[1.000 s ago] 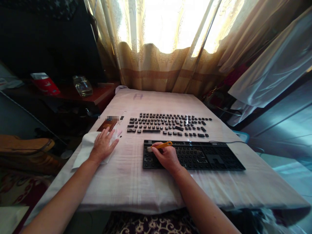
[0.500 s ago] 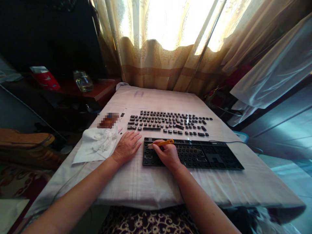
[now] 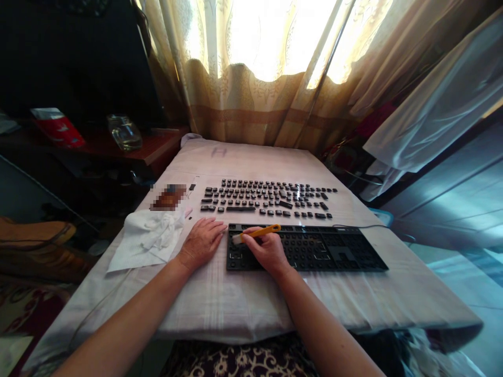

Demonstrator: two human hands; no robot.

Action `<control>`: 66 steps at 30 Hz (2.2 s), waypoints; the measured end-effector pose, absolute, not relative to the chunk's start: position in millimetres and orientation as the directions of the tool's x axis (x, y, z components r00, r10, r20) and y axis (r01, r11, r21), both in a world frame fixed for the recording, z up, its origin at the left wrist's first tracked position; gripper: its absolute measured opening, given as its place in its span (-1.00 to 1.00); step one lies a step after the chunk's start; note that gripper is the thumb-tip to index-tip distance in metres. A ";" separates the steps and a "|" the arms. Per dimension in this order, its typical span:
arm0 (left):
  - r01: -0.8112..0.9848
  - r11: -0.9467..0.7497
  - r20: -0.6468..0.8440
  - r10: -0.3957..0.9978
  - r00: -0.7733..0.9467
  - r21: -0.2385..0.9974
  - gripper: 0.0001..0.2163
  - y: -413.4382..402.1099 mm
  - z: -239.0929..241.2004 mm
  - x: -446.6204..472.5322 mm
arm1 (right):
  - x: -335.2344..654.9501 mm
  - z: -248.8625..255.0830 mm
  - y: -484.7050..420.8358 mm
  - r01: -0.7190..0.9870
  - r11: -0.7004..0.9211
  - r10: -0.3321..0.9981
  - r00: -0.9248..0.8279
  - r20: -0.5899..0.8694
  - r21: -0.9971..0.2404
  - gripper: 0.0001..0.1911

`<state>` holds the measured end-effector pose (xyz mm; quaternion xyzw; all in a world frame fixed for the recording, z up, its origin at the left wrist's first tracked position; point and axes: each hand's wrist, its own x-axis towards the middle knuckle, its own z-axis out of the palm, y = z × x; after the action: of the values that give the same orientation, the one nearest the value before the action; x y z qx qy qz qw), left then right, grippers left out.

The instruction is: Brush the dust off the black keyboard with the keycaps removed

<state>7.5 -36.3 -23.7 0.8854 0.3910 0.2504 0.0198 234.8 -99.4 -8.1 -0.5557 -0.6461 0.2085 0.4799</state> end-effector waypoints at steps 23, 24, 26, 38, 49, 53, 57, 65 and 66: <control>0.687 -0.640 0.544 0.732 0.410 0.344 -0.69 -27.3 -27.3 -17.8 | 234.8 -12.7 -97.9 0.658 0.387 0.874 -0.039 0.484 -0.646 -0.86; 0.688 -0.637 0.540 0.735 0.409 0.346 -0.69 -27.5 -27.1 -17.8 | 234.6 -13.4 -97.8 0.664 0.386 0.876 -0.046 0.480 -0.641 -0.87; 0.689 -0.634 0.533 0.740 0.410 0.350 -0.70 -27.6 -26.9 -18.0 | 234.1 -14.3 -97.8 0.666 0.393 0.874 -0.058 0.483 -0.633 -0.87; 0.689 -0.626 0.512 0.753 0.413 0.365 -0.69 -27.5 -28.6 -17.7 | 236.6 -15.3 -96.1 0.580 0.383 0.869 0.037 0.493 -0.719 -0.85; 0.689 -0.618 0.491 0.765 0.417 0.378 -0.69 -28.4 -26.6 -16.6 | 234.5 -9.4 -99.8 0.527 0.394 0.892 -0.021 0.452 -0.753 -0.85; 0.682 -0.619 0.493 0.765 0.414 0.388 -0.70 -28.0 -27.6 -16.5 | 234.6 -4.7 -103.0 0.443 0.336 0.901 0.104 0.420 -0.831 -0.78; 0.681 -0.622 0.501 0.762 0.411 0.387 -0.70 -27.9 -27.9 -16.0 | 234.9 -0.6 -105.1 0.504 0.339 0.895 0.086 0.437 -0.794 -0.76; 0.680 -0.619 0.492 0.767 0.413 0.394 -0.70 -29.0 -25.5 -15.4 | 236.5 0.0 -105.5 0.589 0.403 0.878 -0.030 0.479 -0.701 -0.81; 0.679 -0.618 0.490 0.767 0.413 0.396 -0.70 -29.1 -25.1 -15.4 | 236.5 -0.6 -105.5 0.593 0.403 0.877 -0.033 0.479 -0.697 -0.81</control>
<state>-15.4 -29.1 -25.1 0.8379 0.4315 0.3273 0.0677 236.5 -105.5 -0.6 -0.5240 -0.7016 0.1555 0.4572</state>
